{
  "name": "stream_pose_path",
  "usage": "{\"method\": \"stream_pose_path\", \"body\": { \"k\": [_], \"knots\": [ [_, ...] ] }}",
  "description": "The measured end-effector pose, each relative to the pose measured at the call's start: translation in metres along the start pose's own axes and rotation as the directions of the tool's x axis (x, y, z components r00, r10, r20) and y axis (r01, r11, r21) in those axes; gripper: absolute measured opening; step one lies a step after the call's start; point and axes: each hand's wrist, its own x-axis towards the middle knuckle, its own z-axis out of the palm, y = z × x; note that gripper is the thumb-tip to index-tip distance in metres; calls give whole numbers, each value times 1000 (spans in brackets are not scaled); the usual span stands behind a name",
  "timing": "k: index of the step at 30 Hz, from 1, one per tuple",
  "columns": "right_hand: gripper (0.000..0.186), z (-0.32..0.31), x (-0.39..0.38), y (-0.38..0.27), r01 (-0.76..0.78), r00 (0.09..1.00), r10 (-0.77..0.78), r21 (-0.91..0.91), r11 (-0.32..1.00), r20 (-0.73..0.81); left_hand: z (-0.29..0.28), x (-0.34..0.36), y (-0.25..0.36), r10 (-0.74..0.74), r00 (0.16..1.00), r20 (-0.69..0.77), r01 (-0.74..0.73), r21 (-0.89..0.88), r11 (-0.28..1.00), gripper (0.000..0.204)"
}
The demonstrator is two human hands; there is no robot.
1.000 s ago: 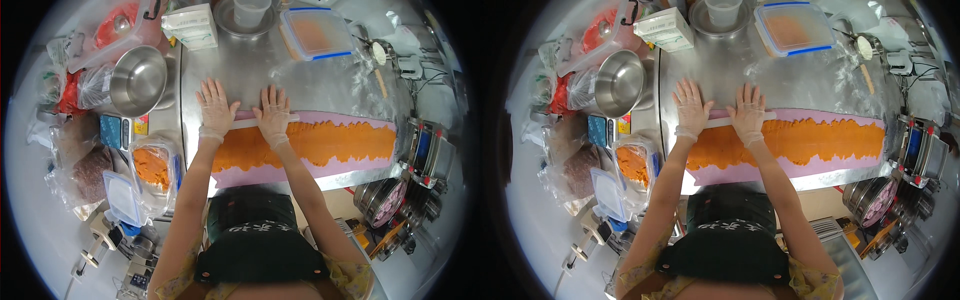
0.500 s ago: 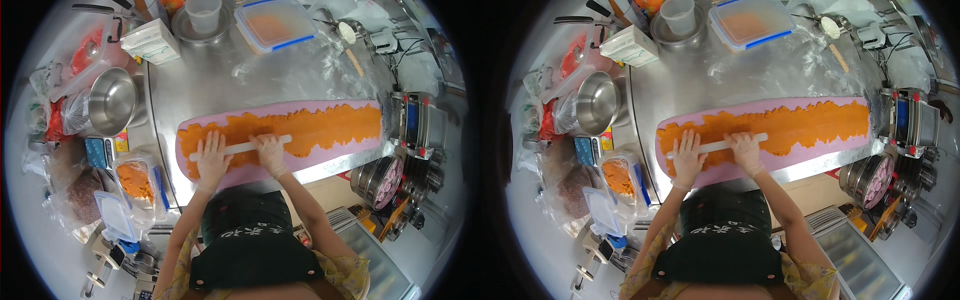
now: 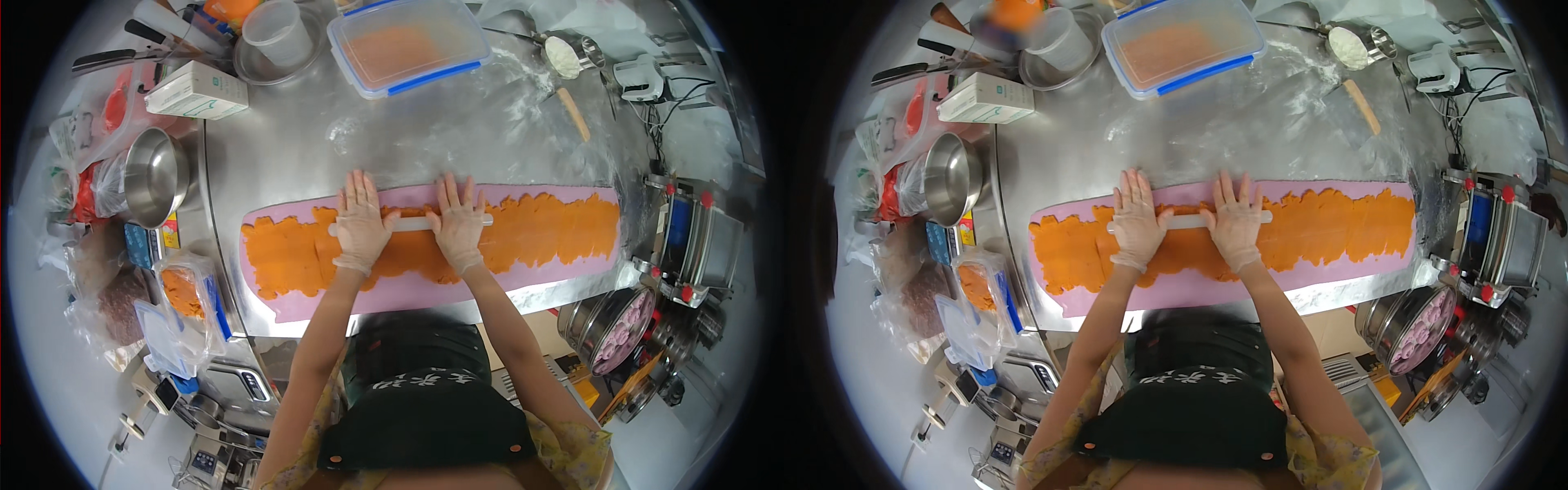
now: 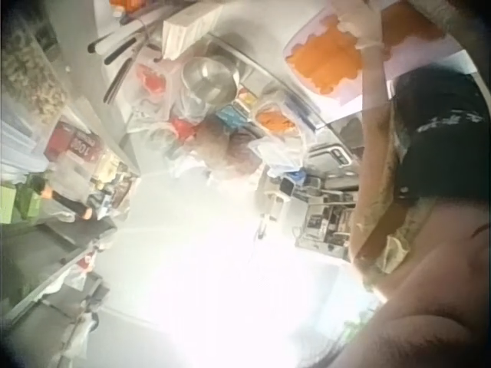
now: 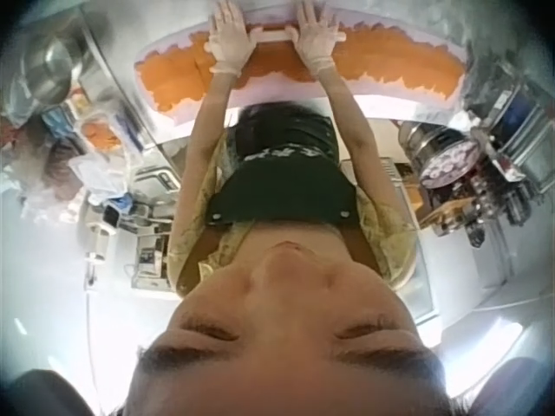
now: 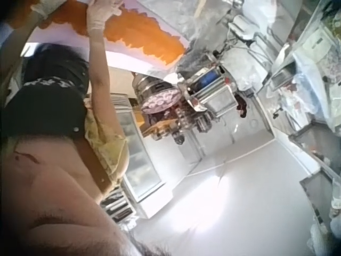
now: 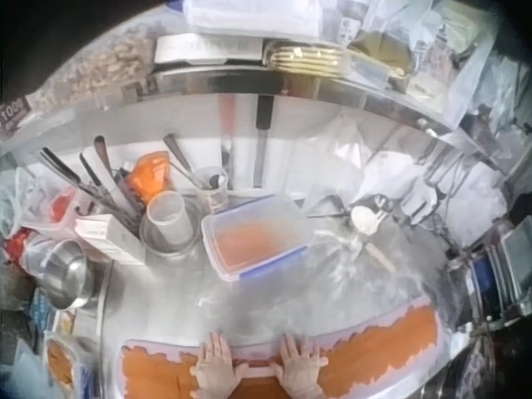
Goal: Rolling out dough and placing cooked pumpkin pieces on it as a filling.
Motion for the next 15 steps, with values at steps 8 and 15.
{"method": "stream_pose_path", "body": {
  "k": [8, 15],
  "knots": [
    [63, -20, 46, -1, -26, 990, 39, 98, 995, -133, -2, 33, -9, -28, 987, -159, 52, 154, 987, 89],
    [62, 2, -53, 2, -11, 1000, 14, 150, 989, -22, 7, -49, 19, -84, 982, 168, 84, 3, 996, 89]
  ]
}}
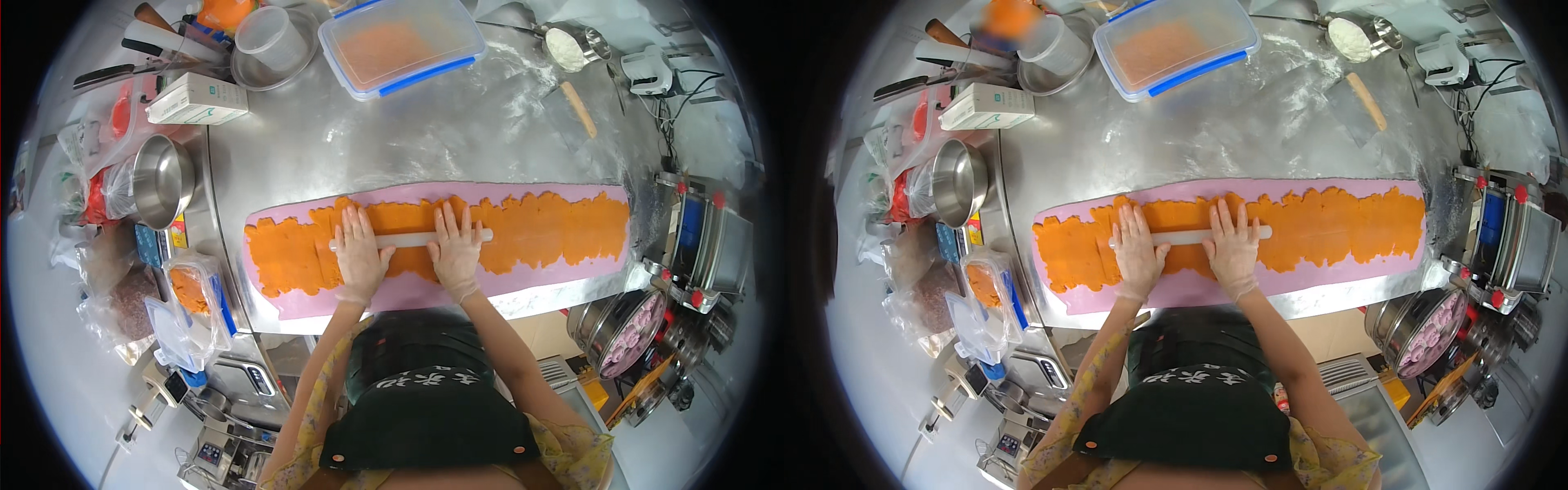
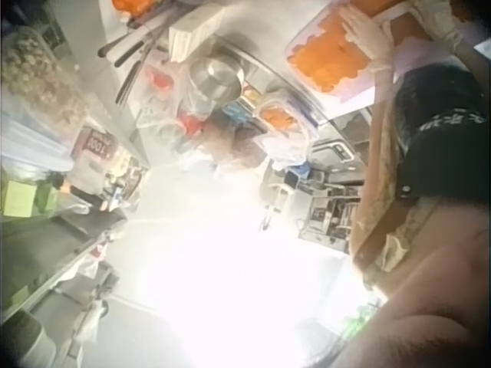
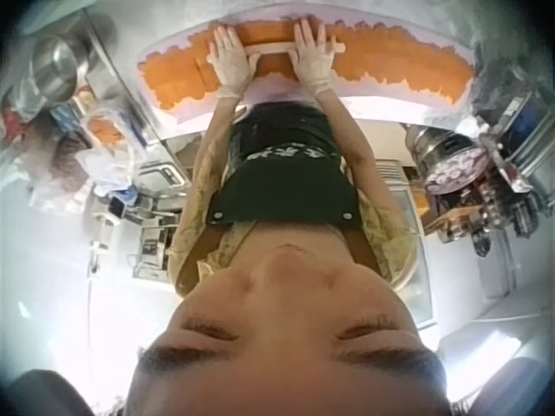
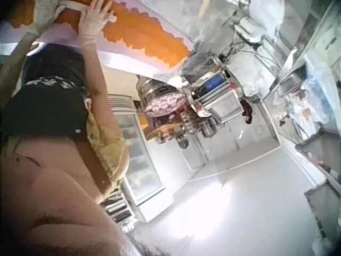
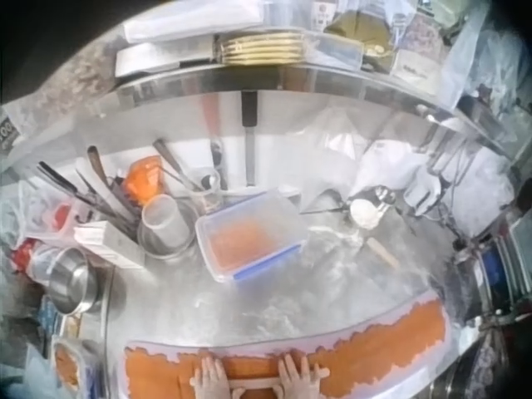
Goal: Rolling out dough and placing cooked pumpkin pieces on it as a filling.
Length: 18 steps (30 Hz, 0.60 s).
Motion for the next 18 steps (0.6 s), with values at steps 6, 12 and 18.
{"method": "stream_pose_path", "body": {
  "k": [6, 12, 18],
  "knots": [
    [63, -13, 122, -4, -57, 965, 53, -8, 998, -257, -35, 101, -19, 80, 931, -356, -79, 17, 997, 83],
    [61, -5, 81, -4, -92, 979, 91, 4, 996, -184, -23, 61, -13, 63, 962, -267, -43, 79, 996, 87],
    [60, 13, -38, -8, 24, 990, -26, -20, 1000, -140, 18, -47, -14, 108, 979, -175, -126, -94, 988, 87]
  ]
}}
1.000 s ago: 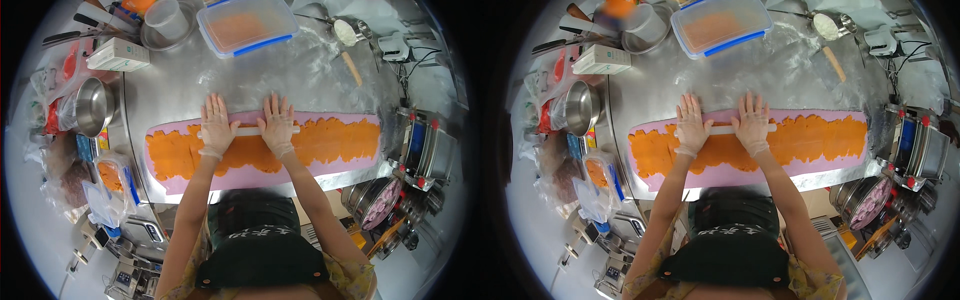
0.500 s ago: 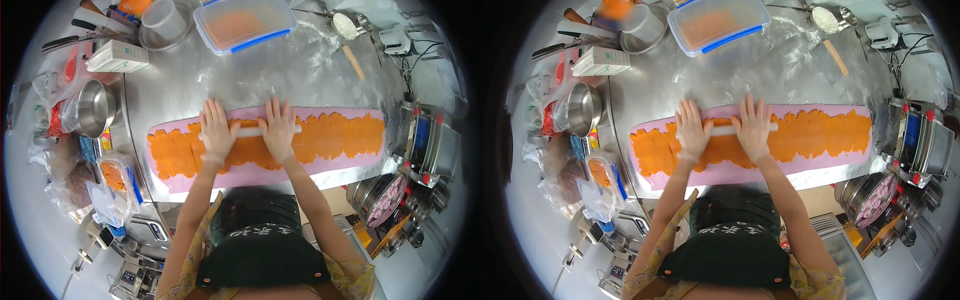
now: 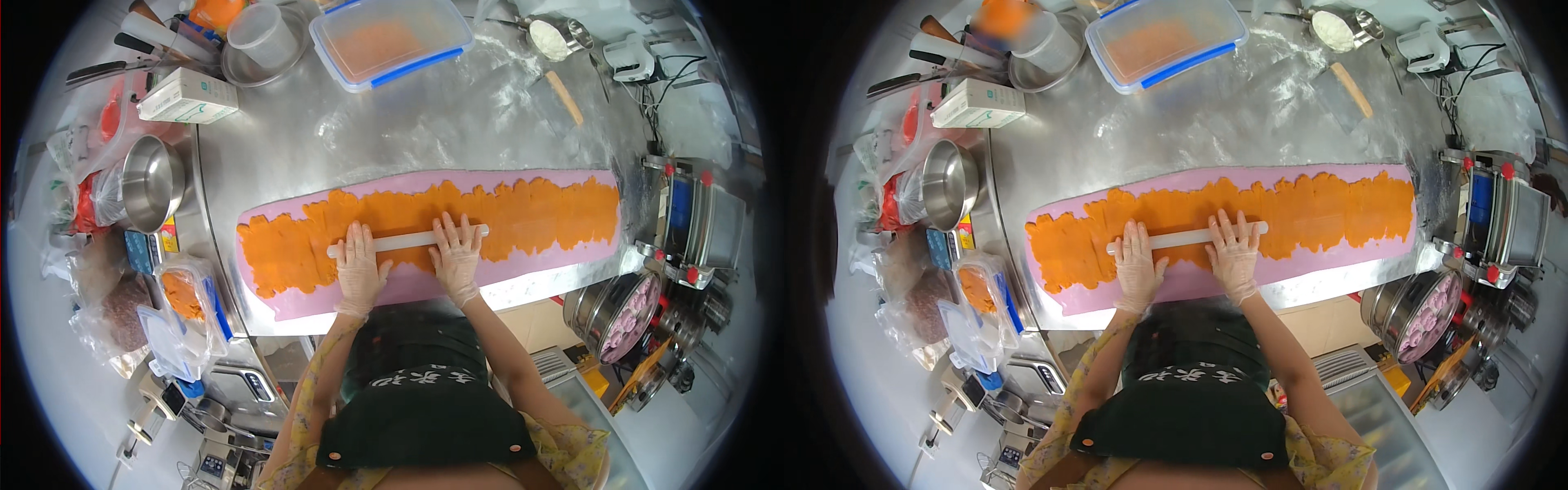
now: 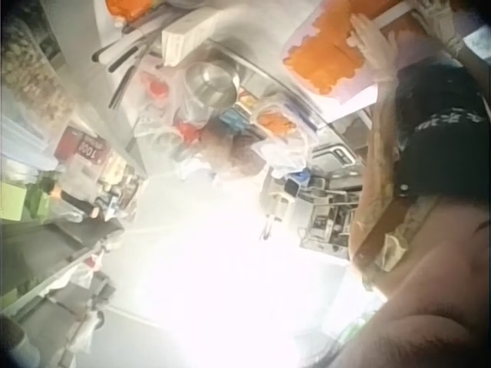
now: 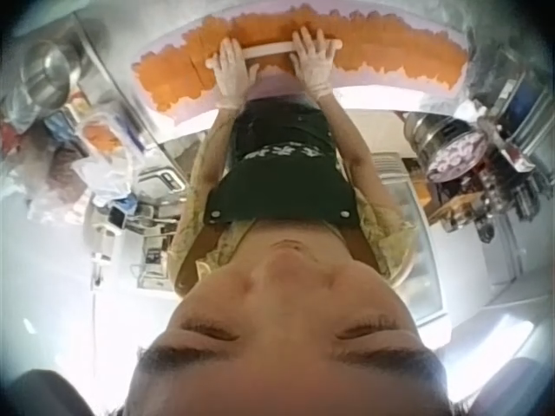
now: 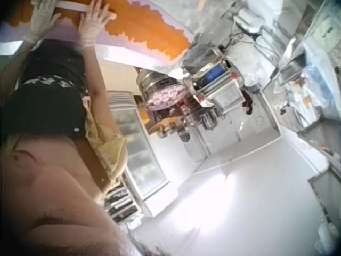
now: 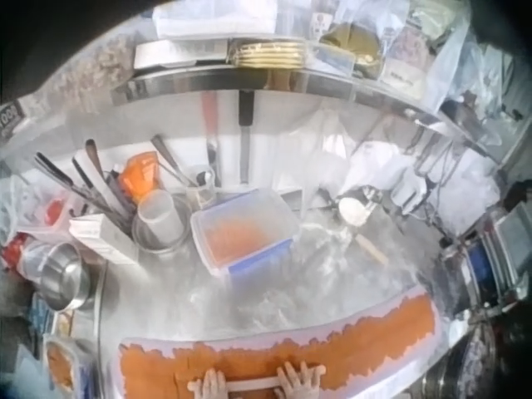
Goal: Rolling out dough and placing cooked pumpkin pieces on it as a filling.
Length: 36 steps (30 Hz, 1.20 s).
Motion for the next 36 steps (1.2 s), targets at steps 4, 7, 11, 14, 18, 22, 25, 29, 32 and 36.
{"method": "stream_pose_path", "body": {
  "k": [4, 7, 11, 14, 18, 22, 25, 29, 32, 36],
  "knots": [
    [55, 15, 6, 21, 86, 994, -80, 78, 993, -80, 1, 13, -6, 30, 999, 12, -30, -24, 999, 81],
    [52, 23, 9, 37, 217, 976, -209, 148, 965, -62, 4, 19, -15, 152, 988, -3, -152, 56, 987, 75],
    [47, 0, 14, 32, 212, 975, -188, 222, 952, -121, 7, 15, -10, 127, 991, 39, -131, 144, 981, 73],
    [47, -18, 43, 39, 71, 988, -41, 204, 976, -147, -16, 43, -1, 42, 999, -24, -36, 214, 976, 76],
    [55, -3, 97, 42, -122, 977, 112, -44, 992, -183, -18, 83, -18, -31, 992, -122, 63, 267, 962, 79],
    [61, -14, 54, 30, -128, 991, 130, -94, 987, 14, -17, 45, -2, -54, 998, 13, 51, 200, 978, 84],
    [62, -8, 9, 25, -155, 978, 163, -70, 985, 127, -1, 2, 1, -114, 989, 89, 100, 149, 984, 89],
    [62, 5, -39, 28, -123, 979, 127, -32, 992, 157, 8, -35, 7, -111, 986, 126, 87, 182, 979, 91],
    [62, 9, -67, 30, -40, 995, 41, -15, 999, 96, 19, -59, 5, -69, 990, 125, 58, 90, 994, 87],
    [59, 12, -91, 34, 62, 998, -62, 2, 998, 17, 29, -79, 3, 3, 1000, -15, -2, 75, 997, 71]
  ]
}}
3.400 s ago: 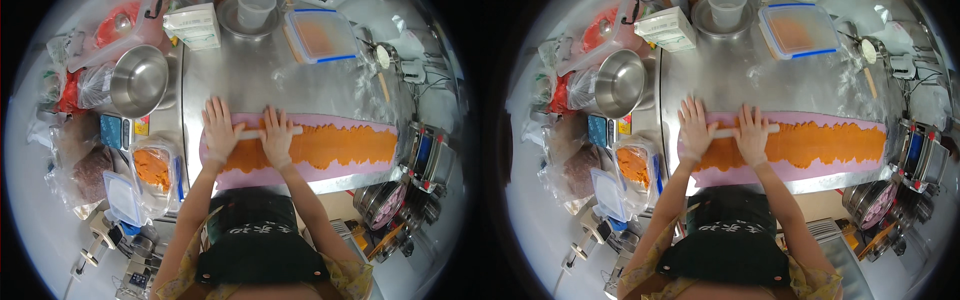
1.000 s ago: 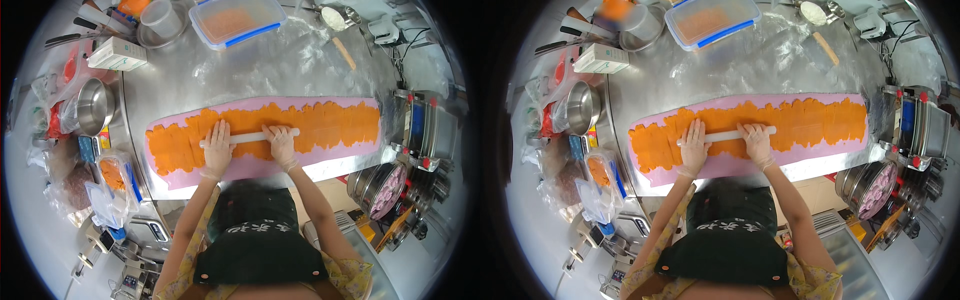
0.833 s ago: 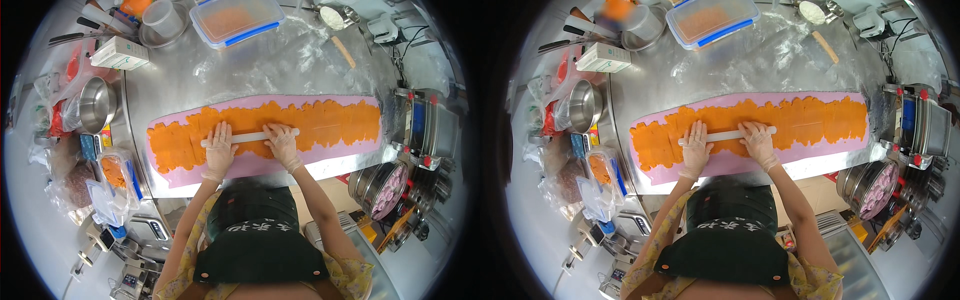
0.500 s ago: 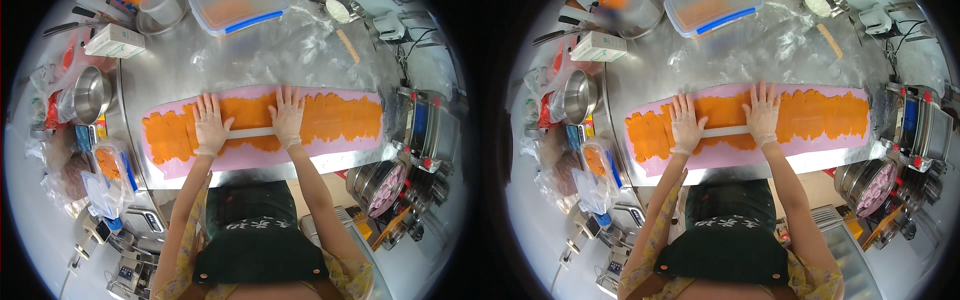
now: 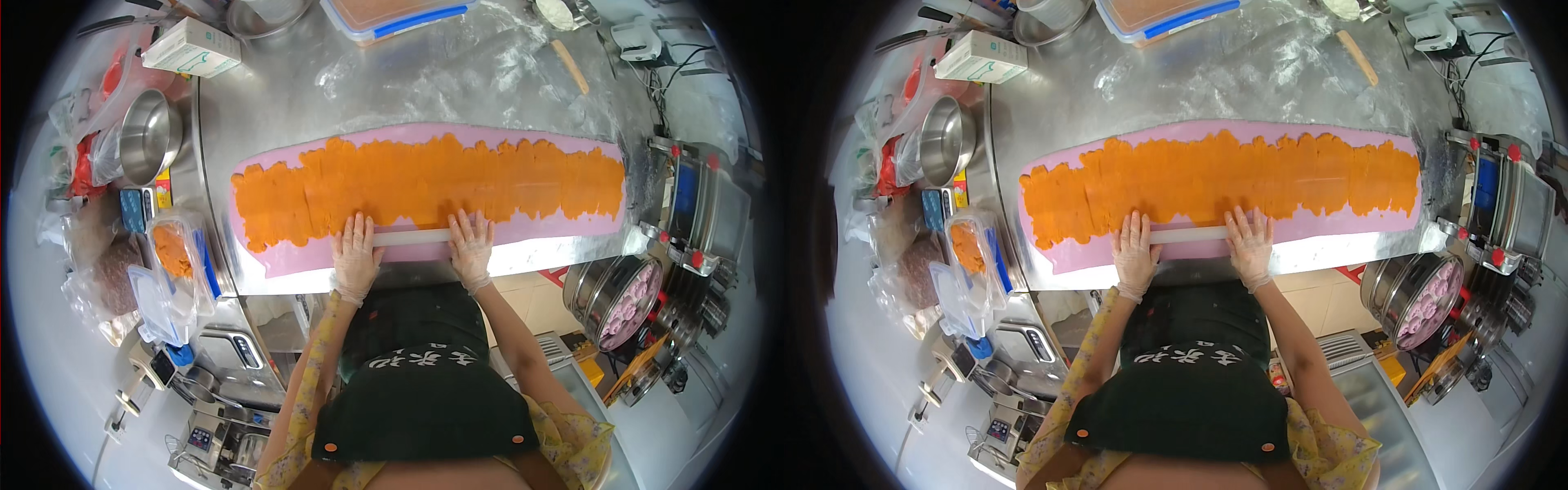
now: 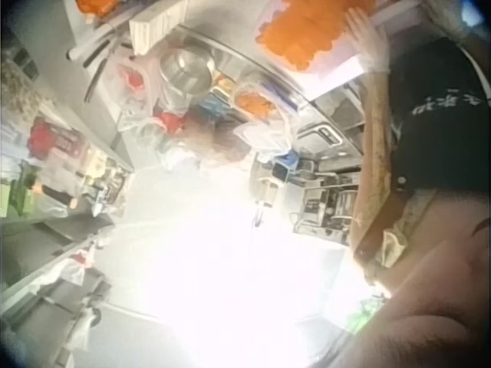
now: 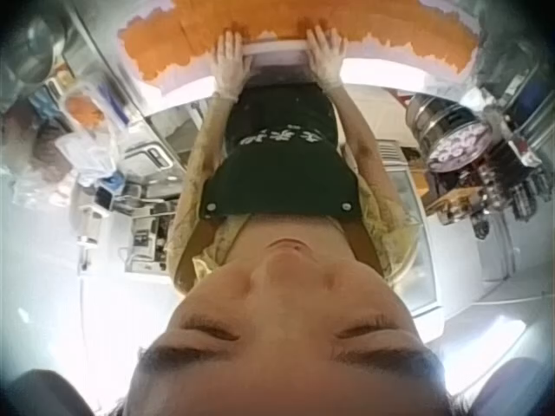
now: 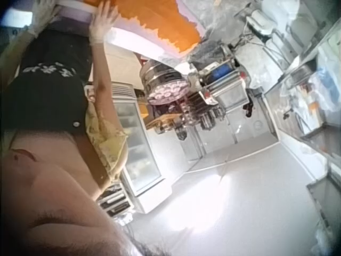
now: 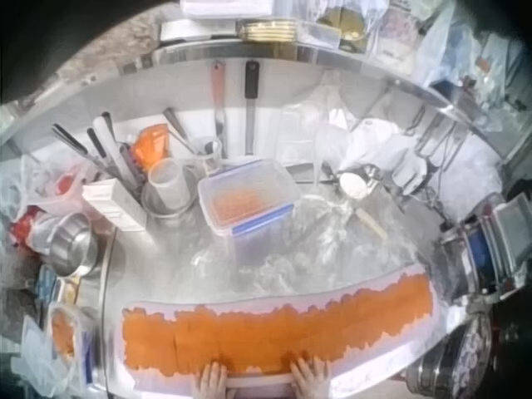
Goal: Rolling out dough and placing cooked pumpkin pieces on it as a filling.
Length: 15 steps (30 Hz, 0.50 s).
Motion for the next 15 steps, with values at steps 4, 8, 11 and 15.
{"method": "stream_pose_path", "body": {
  "k": [4, 8, 11, 15],
  "knots": [
    [58, 5, 0, 1, 127, 981, -95, 195, 973, -168, 1, -5, -12, 146, 984, -100, -145, 14, 989, 55],
    [58, -18, 38, -11, 165, 969, -138, 116, 980, -206, -18, 23, -33, 201, 907, -370, -209, 17, 978, 55],
    [54, -19, 75, -26, 225, 963, -195, 157, 962, -184, -40, 45, -60, 129, 969, -213, -128, 15, 992, 57],
    [55, -14, 117, -38, 189, 973, -161, 166, 968, -168, -53, 70, -79, -30, 983, -183, 46, 84, 995, 72]
  ]
}}
